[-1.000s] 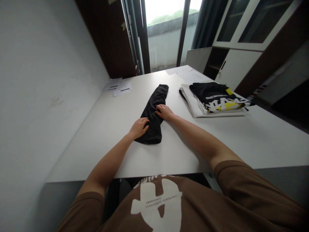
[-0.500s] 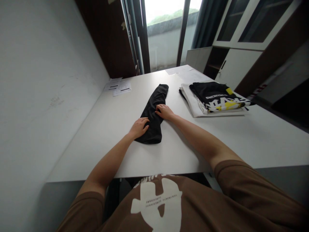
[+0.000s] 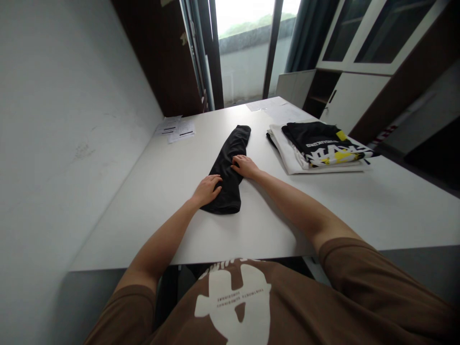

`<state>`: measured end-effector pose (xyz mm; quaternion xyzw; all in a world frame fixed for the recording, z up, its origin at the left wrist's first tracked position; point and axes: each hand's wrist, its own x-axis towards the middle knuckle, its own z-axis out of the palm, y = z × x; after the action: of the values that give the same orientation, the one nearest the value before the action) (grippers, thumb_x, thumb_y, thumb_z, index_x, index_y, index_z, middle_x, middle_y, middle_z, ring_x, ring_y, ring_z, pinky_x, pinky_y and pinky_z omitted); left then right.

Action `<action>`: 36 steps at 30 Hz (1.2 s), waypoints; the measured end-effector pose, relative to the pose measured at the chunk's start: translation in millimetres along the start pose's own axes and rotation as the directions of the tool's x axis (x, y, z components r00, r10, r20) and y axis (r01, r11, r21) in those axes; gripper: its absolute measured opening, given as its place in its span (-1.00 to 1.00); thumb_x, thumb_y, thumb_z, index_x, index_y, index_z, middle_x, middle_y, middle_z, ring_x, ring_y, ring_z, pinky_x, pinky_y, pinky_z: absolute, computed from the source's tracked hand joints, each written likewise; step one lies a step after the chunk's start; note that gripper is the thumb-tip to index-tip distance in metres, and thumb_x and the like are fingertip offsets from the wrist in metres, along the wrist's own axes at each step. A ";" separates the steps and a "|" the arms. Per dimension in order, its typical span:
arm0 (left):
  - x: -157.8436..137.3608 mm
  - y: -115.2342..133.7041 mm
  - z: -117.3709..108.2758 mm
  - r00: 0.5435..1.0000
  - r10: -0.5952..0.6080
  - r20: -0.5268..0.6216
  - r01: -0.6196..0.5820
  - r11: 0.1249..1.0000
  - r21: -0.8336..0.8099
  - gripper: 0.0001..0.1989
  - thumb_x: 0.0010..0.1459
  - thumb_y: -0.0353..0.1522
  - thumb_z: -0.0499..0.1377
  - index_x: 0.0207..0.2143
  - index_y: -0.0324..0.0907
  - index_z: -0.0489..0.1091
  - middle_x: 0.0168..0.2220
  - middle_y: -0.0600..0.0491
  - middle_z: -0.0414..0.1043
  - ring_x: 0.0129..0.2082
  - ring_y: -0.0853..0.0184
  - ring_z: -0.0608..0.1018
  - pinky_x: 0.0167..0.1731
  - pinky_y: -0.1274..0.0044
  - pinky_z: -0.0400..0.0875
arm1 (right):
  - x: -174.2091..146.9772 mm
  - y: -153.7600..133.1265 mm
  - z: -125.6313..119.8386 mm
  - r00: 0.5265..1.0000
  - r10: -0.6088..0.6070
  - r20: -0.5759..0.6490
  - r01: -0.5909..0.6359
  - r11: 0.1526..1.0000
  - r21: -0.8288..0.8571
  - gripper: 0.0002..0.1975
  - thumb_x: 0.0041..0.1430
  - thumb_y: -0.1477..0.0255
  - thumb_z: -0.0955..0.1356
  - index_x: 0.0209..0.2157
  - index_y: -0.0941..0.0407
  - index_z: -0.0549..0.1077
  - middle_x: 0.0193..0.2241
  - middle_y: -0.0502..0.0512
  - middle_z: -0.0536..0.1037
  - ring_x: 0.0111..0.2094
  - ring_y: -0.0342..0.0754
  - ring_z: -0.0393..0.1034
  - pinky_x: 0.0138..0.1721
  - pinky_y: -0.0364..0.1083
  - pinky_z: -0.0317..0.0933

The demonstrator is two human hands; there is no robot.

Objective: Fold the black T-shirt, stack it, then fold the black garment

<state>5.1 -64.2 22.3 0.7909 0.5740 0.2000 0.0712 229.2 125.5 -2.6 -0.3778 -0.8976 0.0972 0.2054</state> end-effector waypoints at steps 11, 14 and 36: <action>0.0 -0.8 1.1 1.000 0.004 0.001 -0.004 1.000 0.005 -0.69 0.44 -0.38 0.23 0.18 -0.12 0.53 0.38 -0.13 0.49 0.42 0.06 0.49 0.51 0.13 0.35 | 0.1 0.8 0.9 1.000 -0.008 0.001 0.008 1.000 0.004 -0.83 0.47 0.28 0.39 -0.04 0.05 0.54 0.09 0.27 0.63 0.20 0.25 0.45 0.28 0.18 0.29; -0.4 -1.0 1.0 1.000 0.009 -0.002 -0.009 1.000 0.007 -0.70 0.45 -0.38 0.22 0.18 -0.14 0.53 0.38 -0.15 0.49 0.42 0.04 0.49 0.51 0.13 0.35 | 0.3 1.2 1.3 1.000 -0.007 -0.002 0.007 1.000 0.008 -0.83 0.46 0.28 0.39 -0.05 0.05 0.54 0.09 0.27 0.63 0.20 0.25 0.45 0.27 0.17 0.29; 0.2 0.5 -0.3 1.000 -0.001 0.006 0.001 1.000 0.002 -0.69 0.44 -0.38 0.22 0.18 -0.11 0.53 0.39 -0.12 0.49 0.43 0.07 0.49 0.52 0.15 0.34 | -0.7 -1.8 -1.7 1.000 0.005 0.009 -0.005 1.000 0.003 -0.82 0.47 0.27 0.38 -0.03 0.04 0.55 0.11 0.27 0.63 0.23 0.26 0.45 0.30 0.18 0.29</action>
<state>5.5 -64.3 22.7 0.7912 0.5744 0.1971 0.0721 229.3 123.8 -0.7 -0.3793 -0.8973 0.1009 0.2019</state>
